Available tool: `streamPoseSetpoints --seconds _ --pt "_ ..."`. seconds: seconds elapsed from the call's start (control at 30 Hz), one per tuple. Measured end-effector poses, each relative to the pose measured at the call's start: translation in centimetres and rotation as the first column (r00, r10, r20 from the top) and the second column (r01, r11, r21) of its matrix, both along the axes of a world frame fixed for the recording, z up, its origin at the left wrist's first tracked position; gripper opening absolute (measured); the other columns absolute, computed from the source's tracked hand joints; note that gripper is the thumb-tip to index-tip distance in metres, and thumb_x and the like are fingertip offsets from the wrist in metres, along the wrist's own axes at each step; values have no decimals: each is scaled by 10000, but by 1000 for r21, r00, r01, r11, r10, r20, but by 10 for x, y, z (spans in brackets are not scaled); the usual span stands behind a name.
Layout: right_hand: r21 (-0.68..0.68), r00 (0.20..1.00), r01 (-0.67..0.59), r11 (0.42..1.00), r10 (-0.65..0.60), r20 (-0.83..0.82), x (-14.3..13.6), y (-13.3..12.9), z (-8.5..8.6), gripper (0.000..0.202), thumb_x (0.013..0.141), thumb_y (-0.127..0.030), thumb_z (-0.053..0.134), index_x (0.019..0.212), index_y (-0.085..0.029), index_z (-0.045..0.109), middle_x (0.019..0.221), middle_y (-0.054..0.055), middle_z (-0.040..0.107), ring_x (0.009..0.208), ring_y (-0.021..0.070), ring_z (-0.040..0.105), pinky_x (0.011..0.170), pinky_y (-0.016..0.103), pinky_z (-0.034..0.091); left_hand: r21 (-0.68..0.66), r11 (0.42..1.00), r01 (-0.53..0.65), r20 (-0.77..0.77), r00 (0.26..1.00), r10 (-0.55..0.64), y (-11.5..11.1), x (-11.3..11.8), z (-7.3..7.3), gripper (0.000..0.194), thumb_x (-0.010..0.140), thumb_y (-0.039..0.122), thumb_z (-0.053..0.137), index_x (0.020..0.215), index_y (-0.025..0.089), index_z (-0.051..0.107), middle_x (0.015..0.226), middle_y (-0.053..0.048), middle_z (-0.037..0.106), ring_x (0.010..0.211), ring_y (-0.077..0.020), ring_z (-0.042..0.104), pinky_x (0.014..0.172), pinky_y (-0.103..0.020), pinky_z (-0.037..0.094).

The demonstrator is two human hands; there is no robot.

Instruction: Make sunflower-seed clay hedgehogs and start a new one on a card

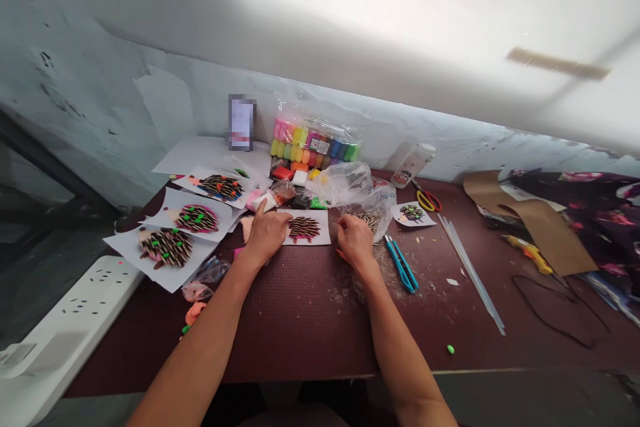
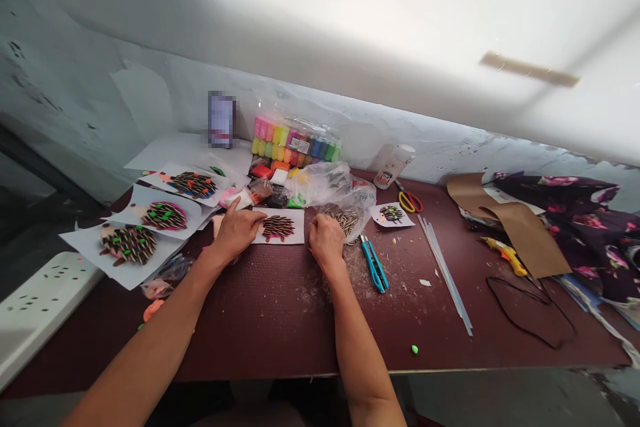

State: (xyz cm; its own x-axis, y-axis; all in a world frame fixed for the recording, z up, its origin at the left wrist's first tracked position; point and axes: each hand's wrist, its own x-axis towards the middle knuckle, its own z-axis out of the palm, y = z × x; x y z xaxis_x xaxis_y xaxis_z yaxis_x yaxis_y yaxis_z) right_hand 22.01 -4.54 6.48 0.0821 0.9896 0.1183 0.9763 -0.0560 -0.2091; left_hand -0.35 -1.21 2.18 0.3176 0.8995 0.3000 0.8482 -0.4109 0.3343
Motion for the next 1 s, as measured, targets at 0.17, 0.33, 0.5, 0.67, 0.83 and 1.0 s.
streamPoseSetpoints --seconds 0.17,0.33,0.5,0.67,0.83,1.0 --pt "37 994 105 994 -106 32 12 5 -4 320 986 -152 446 1127 -163 733 1078 131 699 1012 229 592 820 295 386 0 1000 -6 -17 1000 6 -2 1 3 380 888 158 438 1040 202 783 934 -92 802 916 -248 738 1231 -546 203" --pt "42 991 125 991 -127 41 22 9 -12 415 979 -121 405 1244 -180 718 1124 147 689 1032 252 572 833 324 406 3 1000 -10 -29 1000 10 -4 3 7 378 889 167 434 1015 208 788 904 -87 801 899 -246 739 1233 -534 198" --pt "39 995 84 996 -87 58 26 16 -18 433 979 -117 394 1255 -191 719 1175 130 685 1064 250 551 897 320 399 4 1000 -5 -29 1000 5 -5 4 8 375 894 176 430 1000 201 789 905 -93 800 909 -253 738 1226 -531 215" --pt "38 992 -22 999 17 123 24 23 -23 535 925 -43 382 1401 -161 597 1438 102 584 1126 249 520 954 333 369 4 1000 -5 -25 1000 5 -5 3 6 375 896 176 426 1000 212 785 908 -84 801 909 -254 737 1227 -546 200" --pt "2 988 -44 999 43 151 24 24 -23 420 964 -115 397 1228 -176 717 1303 100 676 1078 262 518 925 349 364 14 1000 1 -13 1000 -1 -4 3 5 374 894 182 425 981 230 786 890 -77 801 899 -262 736 1227 -569 184" --pt "40 991 -3 999 -2 137 25 22 -19 400 948 -94 424 1194 -167 731 1233 119 687 1059 257 521 912 336 366 21 1000 -6 -12 1000 6 -4 3 5 374 887 185 434 1000 226 789 888 -84 800 893 -265 735 1226 -569 190"
